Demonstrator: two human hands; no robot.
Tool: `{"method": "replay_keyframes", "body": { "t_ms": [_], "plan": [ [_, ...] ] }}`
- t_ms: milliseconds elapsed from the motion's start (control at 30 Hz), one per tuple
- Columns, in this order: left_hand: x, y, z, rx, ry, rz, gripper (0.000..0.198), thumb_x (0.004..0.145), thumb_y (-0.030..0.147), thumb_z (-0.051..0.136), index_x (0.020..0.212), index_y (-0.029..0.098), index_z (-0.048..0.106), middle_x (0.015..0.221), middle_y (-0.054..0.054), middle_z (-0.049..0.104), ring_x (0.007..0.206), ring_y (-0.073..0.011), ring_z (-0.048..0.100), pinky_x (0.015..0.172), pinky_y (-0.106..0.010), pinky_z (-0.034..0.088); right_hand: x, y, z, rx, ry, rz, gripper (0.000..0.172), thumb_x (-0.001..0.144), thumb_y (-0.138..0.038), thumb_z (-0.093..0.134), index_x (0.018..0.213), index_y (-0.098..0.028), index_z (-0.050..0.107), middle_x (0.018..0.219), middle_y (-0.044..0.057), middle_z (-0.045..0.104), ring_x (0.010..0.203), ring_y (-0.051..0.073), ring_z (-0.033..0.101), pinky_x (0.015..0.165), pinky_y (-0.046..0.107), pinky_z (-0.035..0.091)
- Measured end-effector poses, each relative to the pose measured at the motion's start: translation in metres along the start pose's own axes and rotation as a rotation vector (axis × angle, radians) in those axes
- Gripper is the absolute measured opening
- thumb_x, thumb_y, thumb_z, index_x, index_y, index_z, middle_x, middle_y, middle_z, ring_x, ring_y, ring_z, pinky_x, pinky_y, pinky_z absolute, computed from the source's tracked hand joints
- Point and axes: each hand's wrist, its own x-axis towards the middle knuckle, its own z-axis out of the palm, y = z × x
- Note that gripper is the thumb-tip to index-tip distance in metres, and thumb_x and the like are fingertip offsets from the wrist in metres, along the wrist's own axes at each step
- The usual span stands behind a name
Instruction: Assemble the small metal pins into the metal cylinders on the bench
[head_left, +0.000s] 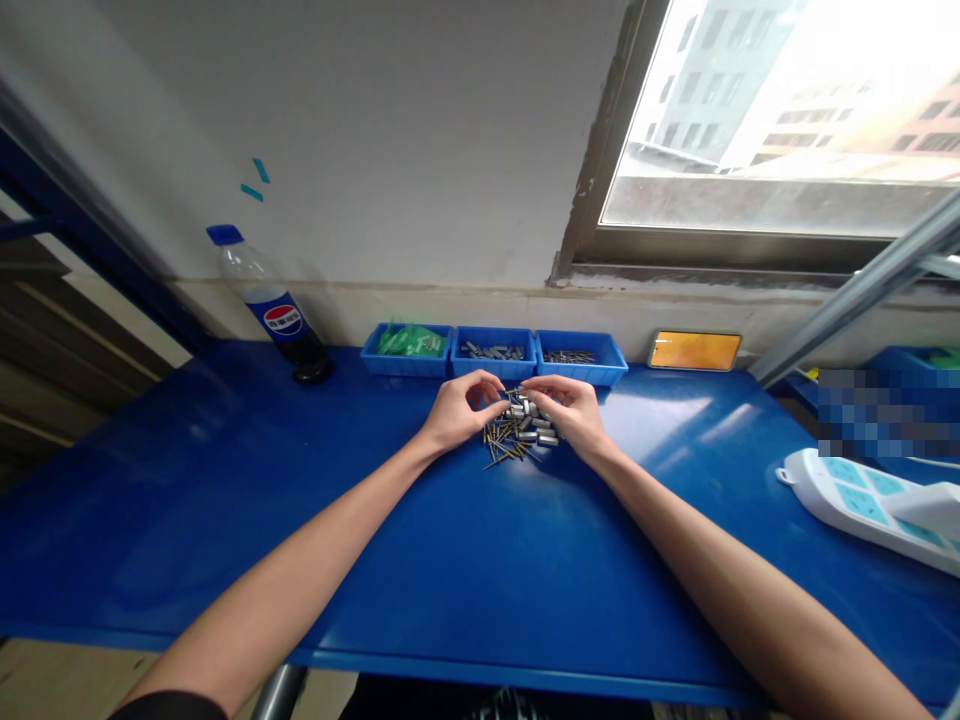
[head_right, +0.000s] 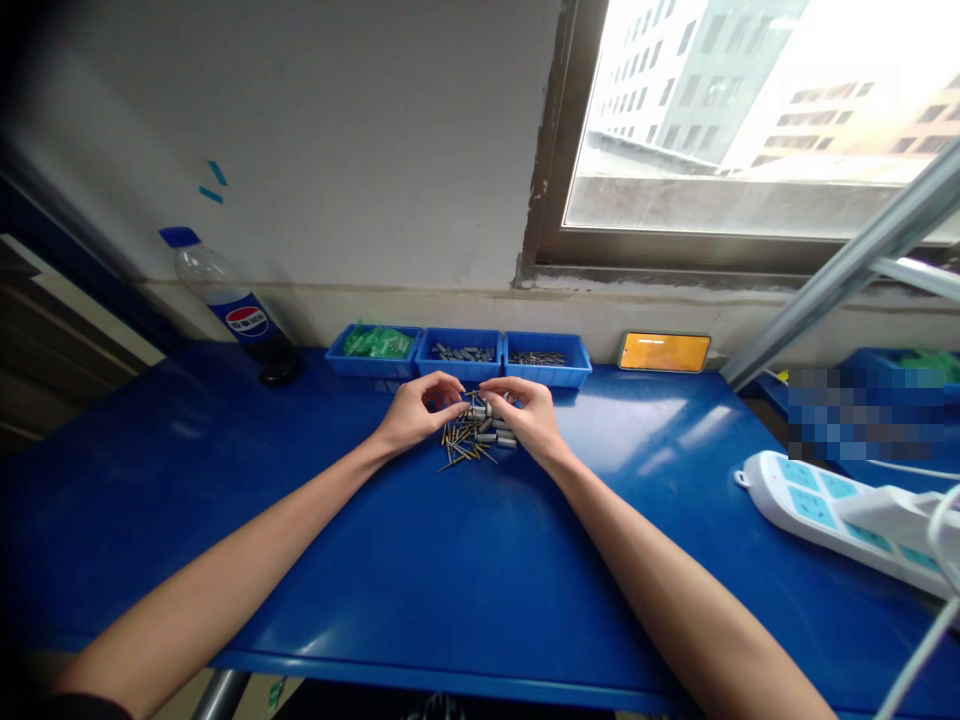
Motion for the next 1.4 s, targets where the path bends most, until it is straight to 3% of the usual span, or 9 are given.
{"method": "replay_keyframes", "body": {
  "t_ms": [100, 200, 500, 667, 867, 1033, 1200, 1400],
  "plan": [
    [-0.001, 0.002, 0.000, 0.173, -0.012, 0.059, 0.023, 0.078, 0.021, 0.071, 0.101, 0.020, 0.069, 0.088, -0.002, 0.072, 0.077, -0.0167, 0.066, 0.071, -0.028, 0.053, 0.002, 0.005, -0.003, 0.067, 0.191, -0.023, 0.038, 0.081, -0.033, 0.069, 0.117, -0.023, 0.076, 0.119, 0.009, 0.077, 0.099, 0.026, 0.071, 0.088, 0.041, 0.056],
    [-0.001, 0.000, 0.002, 0.227, -0.027, 0.081, 0.022, 0.076, 0.016, 0.067, 0.098, 0.020, 0.069, 0.087, -0.002, 0.071, 0.078, -0.0174, 0.066, 0.073, -0.029, 0.053, 0.004, 0.009, -0.005, 0.109, 0.249, -0.015, 0.058, 0.079, -0.029, 0.066, 0.137, -0.024, 0.063, 0.137, 0.011, 0.068, 0.097, 0.024, 0.069, 0.090, 0.043, 0.056],
    [0.000, -0.002, 0.004, 0.135, 0.007, -0.052, 0.025, 0.076, 0.012, 0.064, 0.099, 0.018, 0.071, 0.078, -0.001, 0.073, 0.070, -0.0142, 0.067, 0.066, -0.024, 0.051, 0.004, 0.013, -0.004, 0.160, 0.225, 0.006, 0.048, 0.078, -0.029, 0.067, 0.125, -0.022, 0.065, 0.119, 0.010, 0.074, 0.093, 0.024, 0.068, 0.083, 0.039, 0.054],
    [0.002, -0.008, 0.001, -0.059, 0.080, -0.109, 0.018, 0.081, 0.024, 0.070, 0.098, 0.017, 0.072, 0.084, -0.003, 0.075, 0.074, -0.0159, 0.070, 0.068, -0.025, 0.054, 0.004, 0.012, -0.004, 0.167, 0.213, -0.004, 0.042, 0.079, -0.028, 0.067, 0.120, -0.023, 0.067, 0.112, 0.008, 0.076, 0.090, 0.023, 0.068, 0.081, 0.037, 0.054],
    [0.007, -0.014, -0.007, -0.343, 0.124, -0.186, 0.030, 0.073, 0.035, 0.085, 0.092, 0.014, 0.075, 0.087, -0.007, 0.076, 0.080, -0.0187, 0.074, 0.080, -0.030, 0.059, 0.001, 0.004, 0.000, 0.067, 0.141, -0.012, 0.031, 0.082, -0.029, 0.065, 0.112, -0.023, 0.069, 0.098, 0.006, 0.078, 0.089, 0.023, 0.070, 0.080, 0.037, 0.054],
    [0.007, -0.013, -0.011, -0.495, 0.108, -0.248, 0.037, 0.067, 0.039, 0.090, 0.089, 0.013, 0.076, 0.086, -0.009, 0.078, 0.084, -0.0239, 0.077, 0.086, -0.036, 0.061, -0.004, -0.005, 0.004, -0.148, -0.066, -0.120, 0.030, 0.088, -0.031, 0.067, 0.117, -0.025, 0.071, 0.096, 0.003, 0.079, 0.091, 0.023, 0.070, 0.085, 0.038, 0.053],
    [0.006, -0.014, -0.013, -0.527, 0.067, -0.263, 0.039, 0.065, 0.040, 0.092, 0.088, 0.013, 0.075, 0.085, -0.008, 0.079, 0.083, -0.0244, 0.078, 0.088, -0.039, 0.062, -0.006, -0.010, 0.002, -0.173, -0.194, -0.176, 0.024, 0.089, -0.033, 0.070, 0.110, -0.027, 0.078, 0.103, 0.005, 0.078, 0.100, 0.025, 0.069, 0.090, 0.039, 0.053],
    [0.005, -0.014, -0.009, -0.370, -0.014, -0.201, 0.033, 0.074, 0.041, 0.085, 0.089, 0.014, 0.075, 0.088, -0.009, 0.079, 0.082, -0.0227, 0.076, 0.083, -0.036, 0.062, -0.003, -0.002, 0.001, -0.100, -0.167, -0.107, 0.019, 0.085, -0.037, 0.074, 0.097, -0.025, 0.083, 0.093, 0.006, 0.079, 0.085, 0.024, 0.069, 0.078, 0.037, 0.054]
  ]
}}
